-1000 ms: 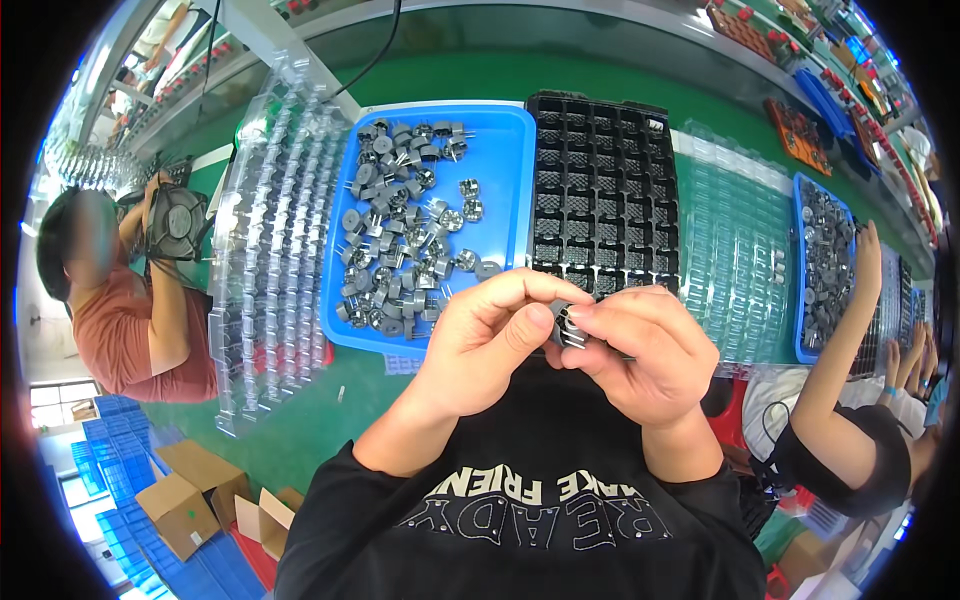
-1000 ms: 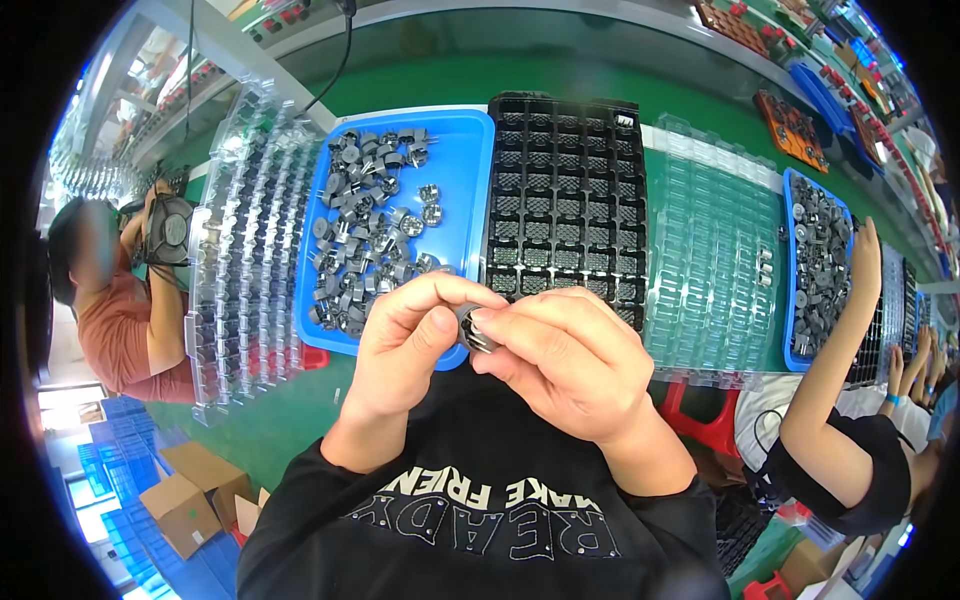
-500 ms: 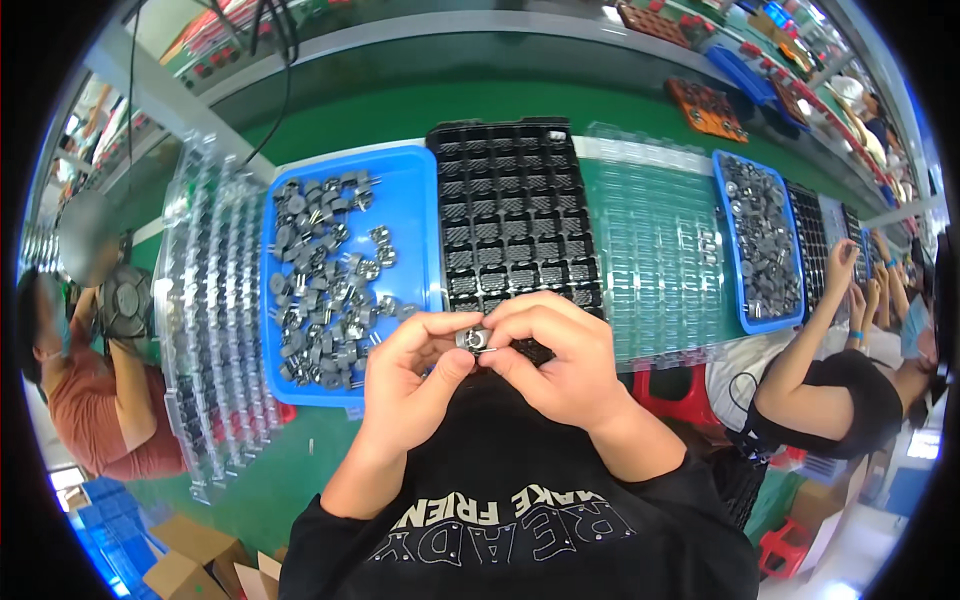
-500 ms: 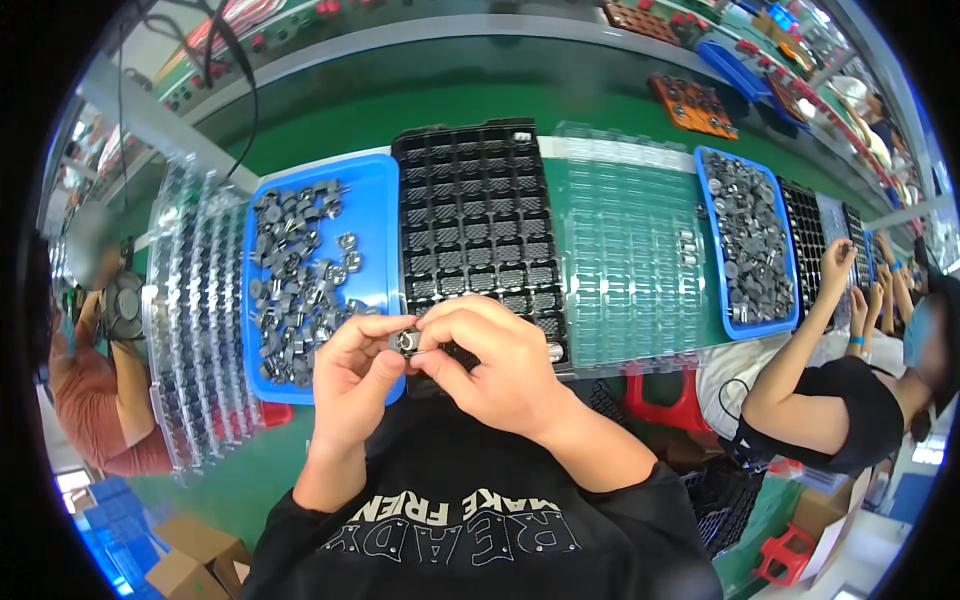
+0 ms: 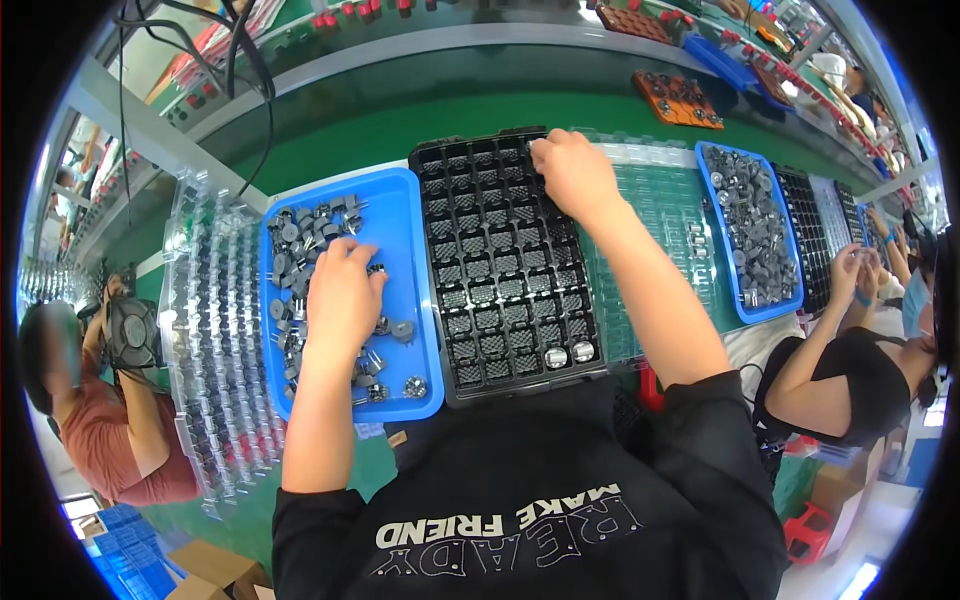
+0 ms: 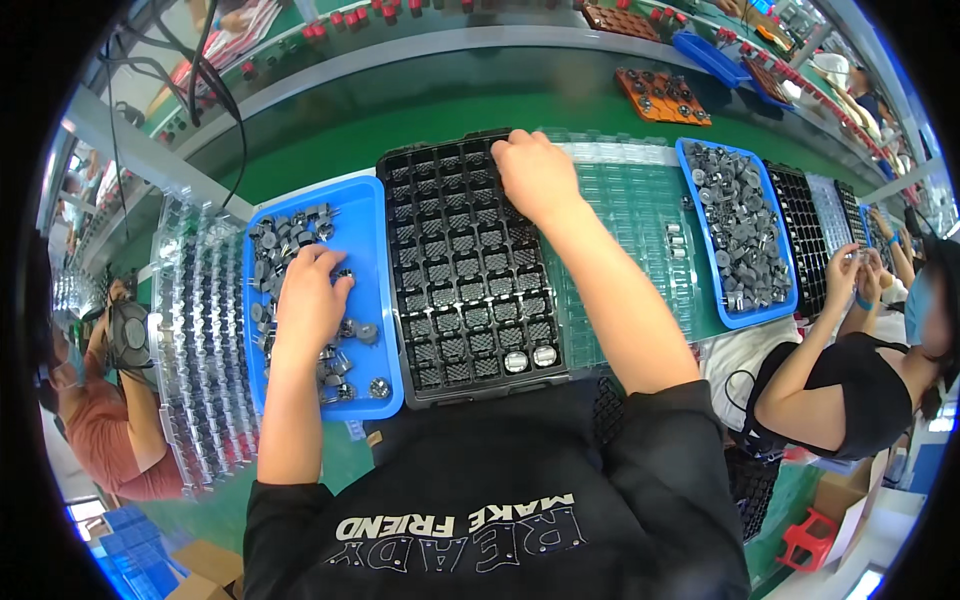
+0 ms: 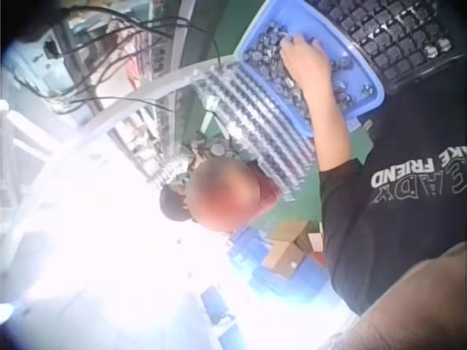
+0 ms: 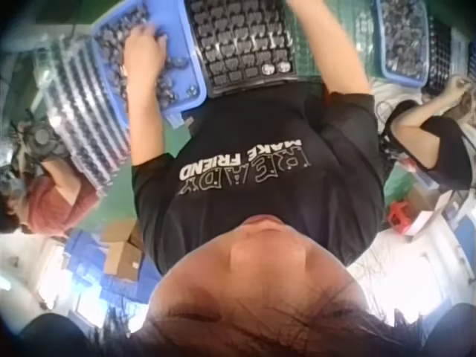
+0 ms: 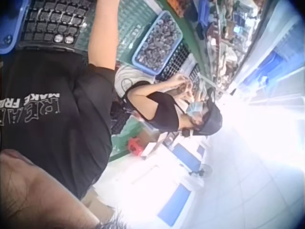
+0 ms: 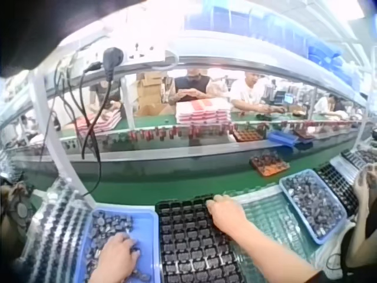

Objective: Assembling small electronic components from a bin into a grid tray on a factory production line.

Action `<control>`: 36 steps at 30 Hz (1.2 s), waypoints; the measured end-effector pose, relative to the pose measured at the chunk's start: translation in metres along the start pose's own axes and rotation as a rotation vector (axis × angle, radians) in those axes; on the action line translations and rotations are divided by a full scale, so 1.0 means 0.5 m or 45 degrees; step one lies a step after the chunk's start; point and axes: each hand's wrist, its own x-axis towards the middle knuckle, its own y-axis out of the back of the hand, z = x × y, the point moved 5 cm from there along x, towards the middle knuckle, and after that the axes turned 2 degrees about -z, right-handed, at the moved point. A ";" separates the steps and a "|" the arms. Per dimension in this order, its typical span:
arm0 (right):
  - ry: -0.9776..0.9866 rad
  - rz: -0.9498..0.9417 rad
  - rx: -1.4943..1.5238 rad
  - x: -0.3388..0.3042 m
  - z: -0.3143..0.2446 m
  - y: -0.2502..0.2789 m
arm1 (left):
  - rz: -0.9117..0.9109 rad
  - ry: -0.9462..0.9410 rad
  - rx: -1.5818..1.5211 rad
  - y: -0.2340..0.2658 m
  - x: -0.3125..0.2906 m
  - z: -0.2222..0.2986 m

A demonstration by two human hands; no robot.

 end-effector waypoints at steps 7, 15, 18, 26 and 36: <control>-0.547 0.115 0.208 -0.112 0.116 0.111 | -0.064 0.037 -0.050 0.003 -0.013 -0.023; -1.115 0.074 0.122 -0.317 0.361 0.112 | 0.038 -0.038 -0.038 0.015 -0.016 0.002; -0.995 0.111 0.142 -0.309 0.354 0.101 | 0.188 -0.072 -0.193 0.037 -0.026 -0.002; -0.809 0.208 0.298 -0.325 0.339 0.134 | -0.005 0.248 -1.145 0.020 -0.077 -0.050; -0.739 0.235 0.283 -0.312 0.311 0.135 | 0.050 0.347 -1.778 0.021 -0.126 -0.004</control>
